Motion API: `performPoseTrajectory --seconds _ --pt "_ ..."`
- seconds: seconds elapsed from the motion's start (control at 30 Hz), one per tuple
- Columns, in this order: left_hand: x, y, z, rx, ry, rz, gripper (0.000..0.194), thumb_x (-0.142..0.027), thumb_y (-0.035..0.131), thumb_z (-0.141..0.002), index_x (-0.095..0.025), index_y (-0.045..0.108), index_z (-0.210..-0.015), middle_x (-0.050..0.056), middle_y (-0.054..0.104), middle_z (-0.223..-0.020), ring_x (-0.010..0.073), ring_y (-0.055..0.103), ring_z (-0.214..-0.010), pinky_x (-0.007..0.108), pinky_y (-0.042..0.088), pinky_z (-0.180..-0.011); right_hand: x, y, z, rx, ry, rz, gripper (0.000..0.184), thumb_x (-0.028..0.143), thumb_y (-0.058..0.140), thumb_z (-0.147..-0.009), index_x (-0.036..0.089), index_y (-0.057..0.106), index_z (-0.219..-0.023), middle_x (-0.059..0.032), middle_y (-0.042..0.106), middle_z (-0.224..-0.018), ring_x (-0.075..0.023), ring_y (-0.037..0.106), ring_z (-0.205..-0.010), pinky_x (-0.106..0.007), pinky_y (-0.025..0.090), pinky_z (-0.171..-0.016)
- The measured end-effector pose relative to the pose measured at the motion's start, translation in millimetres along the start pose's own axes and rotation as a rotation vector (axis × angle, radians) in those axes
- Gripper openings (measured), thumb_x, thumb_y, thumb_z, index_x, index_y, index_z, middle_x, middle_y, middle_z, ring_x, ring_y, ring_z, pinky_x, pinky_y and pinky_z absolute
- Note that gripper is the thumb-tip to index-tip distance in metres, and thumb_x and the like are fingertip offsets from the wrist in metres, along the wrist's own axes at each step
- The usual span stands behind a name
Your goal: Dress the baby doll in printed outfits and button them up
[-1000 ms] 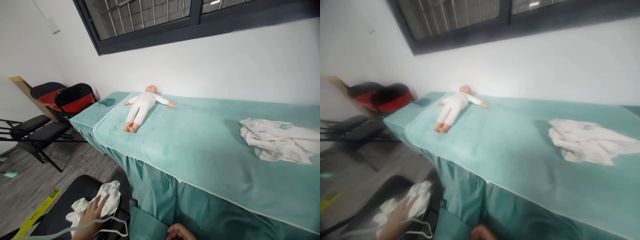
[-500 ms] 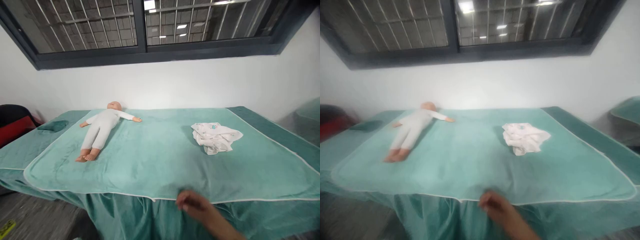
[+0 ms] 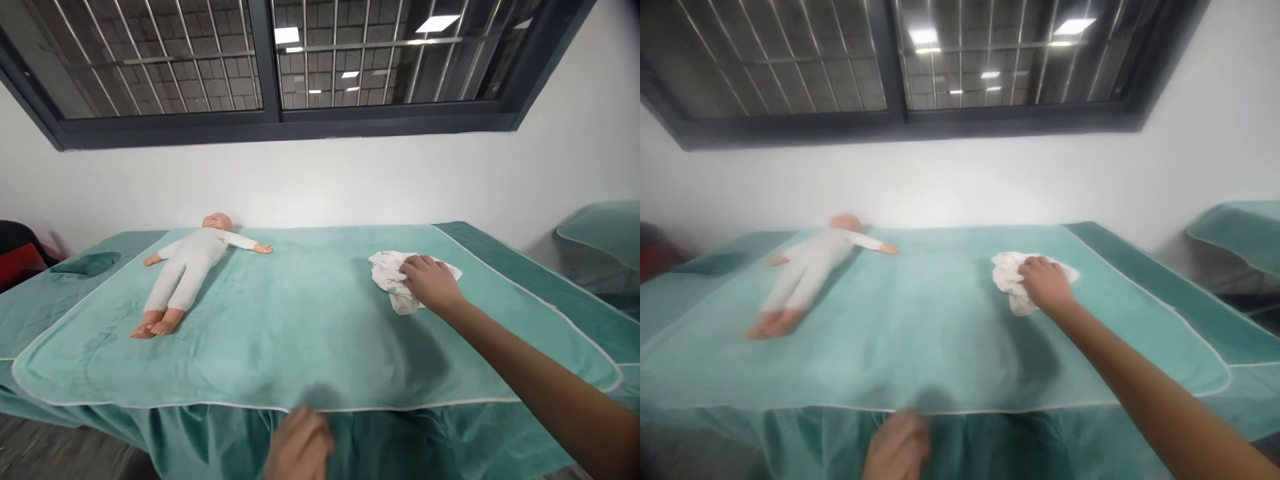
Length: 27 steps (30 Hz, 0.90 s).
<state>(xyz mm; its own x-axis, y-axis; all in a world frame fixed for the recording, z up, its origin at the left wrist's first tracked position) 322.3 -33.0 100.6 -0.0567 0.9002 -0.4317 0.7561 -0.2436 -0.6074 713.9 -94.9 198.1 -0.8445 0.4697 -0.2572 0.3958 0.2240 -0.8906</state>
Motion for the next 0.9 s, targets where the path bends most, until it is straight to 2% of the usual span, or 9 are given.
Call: performPoseTrajectory --seconds 0.1,0.2,0.3,0.43,0.57,0.63,0.73,0.8,0.9 --pt "8 33.4 -83 0.121 -0.111 0.197 0.027 -0.005 0.042 -0.085 -0.021 0.062 -0.093 0.007 0.068 -0.096 0.019 0.062 -0.093 0.034 0.053 -0.081 -15 -15 -12 -0.09 0.054 0.037 0.025 0.024 0.044 -0.095 0.016 0.067 -0.095 -0.0166 0.063 -0.113 -0.0281 0.055 -0.097 -0.036 0.037 -0.07" --pt "30 80.7 -175 0.23 -0.338 0.421 0.022 -0.021 0.051 -0.089 -0.02 0.061 -0.109 0.008 0.065 -0.109 0.0196 0.062 -0.095 0.036 0.052 -0.085 -27 -30 -32 -0.15 0.244 -0.179 0.025 0.033 0.044 -0.096 0.02 0.065 -0.096 -0.0088 0.064 -0.094 -0.0218 0.056 -0.078 -0.032 0.035 -0.062" --pt "50 134.7 -239 0.307 -0.425 0.675 0.072 -0.048 0.07 -0.08 -0.02 0.044 -0.141 0.016 0.048 -0.142 0.0277 0.056 -0.12 0.042 0.049 -0.098 -27 -39 -64 -0.344 0.406 -0.43 0.019 0.037 0.052 -0.091 0.023 0.063 -0.096 -0.0048 0.064 -0.093 -0.0199 0.06 -0.077 -0.032 0.042 -0.067" --pt "70 182.6 -271 0.435 -0.522 0.914 0.115 -0.057 0.08 -0.068 -0.022 0.017 -0.158 0.02 0.03 -0.157 0.035 0.046 -0.133 0.047 0.049 -0.101 -6 -39 -112 -0.651 0.486 -0.797 0.015 0.033 0.054 -0.088 0.024 0.06 -0.098 -0.0048 0.066 -0.101 -0.0178 0.064 -0.077 -0.032 0.049 -0.07" --pt "79 181.6 -279 0.517 -0.518 1.095 0.104 -0.05 0.083 -0.068 -0.029 0.028 -0.154 0.016 0.042 -0.152 0.0326 0.055 -0.122 0.042 0.055 -0.089 41 -18 -144 -0.707 0.317 -1.152 0.015 0.028 0.046 -0.093 0.025 0.057 -0.103 -0.0043 0.067 -0.1 -0.018 0.067 -0.084 -0.034 0.054 -0.072" --pt "84 174.5 -285 0.391 -0.58 1.185 0.078 -0.041 0.08 -0.073 -0.025 0.048 -0.142 0.013 0.06 -0.134 0.0305 0.06 -0.115 0.041 0.054 -0.089 61 -5 -148 -0.674 0.189 -1.234 0.015 0.023 0.048 -0.092 0.024 0.06 -0.101 -0.0043 0.068 -0.103 -0.0198 0.067 -0.098 -0.037 0.055 -0.084" --pt "96 166.9 -294 0.024 -0.73 1.212 0.035 -0.032 0.071 -0.08 -0.019 0.067 -0.112 0.009 0.07 -0.118 0.0283 0.062 -0.115 0.041 0.049 -0.098 76 15 -143 -0.566 0.059 -1.286 0.014 0.022 0.056 -0.088 0.025 0.064 -0.099 -0.0046 0.067 -0.112 -0.022 0.064 -0.11 -0.04 0.055 -0.093" --pt "104 163.4 -295 -0.16 -0.858 1.243 0.027 -0.035 0.069 -0.082 -0.018 0.07 -0.103 0.009 0.071 -0.118 0.0278 0.063 -0.116 0.042 0.047 -0.102 77 23 -138 -0.506 0.022 -1.297 0.019 0.025 0.06 -0.087 0.026 0.065 -0.106 -0.0046 0.065 -0.119 -0.0225 0.062 -0.115 -0.04 0.055 -0.093" --pt "116 154.2 -297 -0.317 -0.989 1.313 0.036 -0.039 0.073 -0.081 -0.017 0.07 -0.11 0.011 0.072 -0.118 0.0283 0.065 -0.116 0.043 0.047 -0.104 79 28 -132 -0.516 0.068 -1.257 0.029 0.027 0.06 -0.088 0.029 0.061 -0.117 -0.0043 0.06 -0.127 -0.022 0.057 -0.122 -0.041 0.052 -0.101"
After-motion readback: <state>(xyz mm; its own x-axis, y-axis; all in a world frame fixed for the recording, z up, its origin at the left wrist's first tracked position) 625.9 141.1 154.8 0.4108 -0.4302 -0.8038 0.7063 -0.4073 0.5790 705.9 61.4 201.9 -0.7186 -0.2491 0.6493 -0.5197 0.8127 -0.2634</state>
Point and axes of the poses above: each hand's wrist, its own z-axis away from the middle knuckle, its own y-axis out of the palm, x = y × z, the point moved 2 cm from there along -z, towards the middle knuckle
